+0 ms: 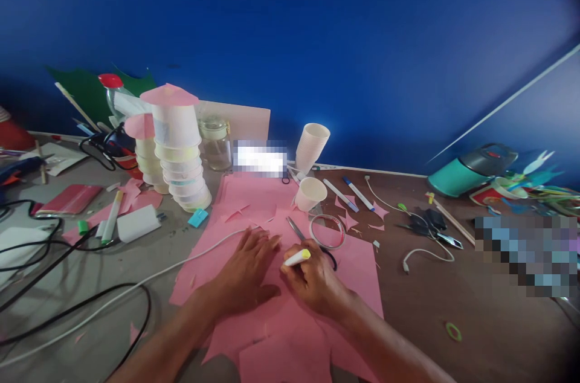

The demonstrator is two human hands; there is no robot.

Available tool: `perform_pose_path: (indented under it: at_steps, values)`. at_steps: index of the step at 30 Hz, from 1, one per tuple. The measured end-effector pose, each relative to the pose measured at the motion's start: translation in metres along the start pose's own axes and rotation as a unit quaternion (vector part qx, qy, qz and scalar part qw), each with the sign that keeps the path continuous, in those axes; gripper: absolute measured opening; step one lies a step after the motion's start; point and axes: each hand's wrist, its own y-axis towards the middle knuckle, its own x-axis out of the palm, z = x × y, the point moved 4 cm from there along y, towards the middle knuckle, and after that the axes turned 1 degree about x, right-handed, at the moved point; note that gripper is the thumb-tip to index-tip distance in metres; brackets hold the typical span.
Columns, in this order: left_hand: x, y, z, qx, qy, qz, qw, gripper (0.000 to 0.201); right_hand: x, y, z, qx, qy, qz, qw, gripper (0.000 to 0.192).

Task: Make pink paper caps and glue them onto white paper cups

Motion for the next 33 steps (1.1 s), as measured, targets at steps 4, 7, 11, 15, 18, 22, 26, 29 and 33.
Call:
perform_pose_path:
  at_steps: [4, 7, 11, 15, 18, 22, 26, 29, 33]
  values:
    - [0.001, -0.001, -0.001, -0.006, -0.008, -0.002, 1.000, 0.088, -0.001, 0.003, -0.004, -0.013, -0.015, -0.018, 1.000, 0.018]
    - [0.001, -0.001, -0.001, -0.007, -0.003, 0.007, 1.000, 0.087, 0.000, 0.004, -0.005, -0.012, -0.005, -0.014, 1.000, 0.017]
    - [0.000, -0.002, -0.001, -0.004, -0.001, -0.004, 1.000, 0.092, -0.004, 0.001, 0.003, 0.013, 0.080, 0.015, 0.997, 0.011]
    - [-0.005, 0.000, -0.003, -0.002, -0.031, 0.020, 0.999, 0.093, -0.017, -0.007, 0.026, 0.159, 0.235, 0.129, 0.950, 0.016]
    - [-0.015, 0.004, -0.004, 0.010, -0.072, 0.075, 0.995, 0.073, -0.023, -0.013, 0.039, 0.223, 0.276, 0.221, 0.909, 0.023]
    - [-0.030, 0.007, -0.004, -0.010, -0.131, 0.172, 0.976, 0.025, -0.024, -0.013, 0.041, 0.180, 0.207, 0.247, 0.929, 0.021]
    - [-0.033, 0.007, -0.007, -0.110, -0.129, 0.231, 0.958, 0.033, -0.026, -0.006, 0.032, 0.049, 0.048, 0.212, 0.975, 0.020]
    - [-0.032, 0.005, -0.008, -0.125, -0.090, 0.265, 0.952, 0.016, -0.027, -0.001, 0.031, -0.001, -0.028, 0.175, 0.984, 0.026]
    - [-0.029, 0.003, -0.008, -0.114, -0.066, 0.252, 0.959, 0.014, -0.032, -0.002, 0.039, 0.015, -0.086, 0.212, 0.973, 0.031]
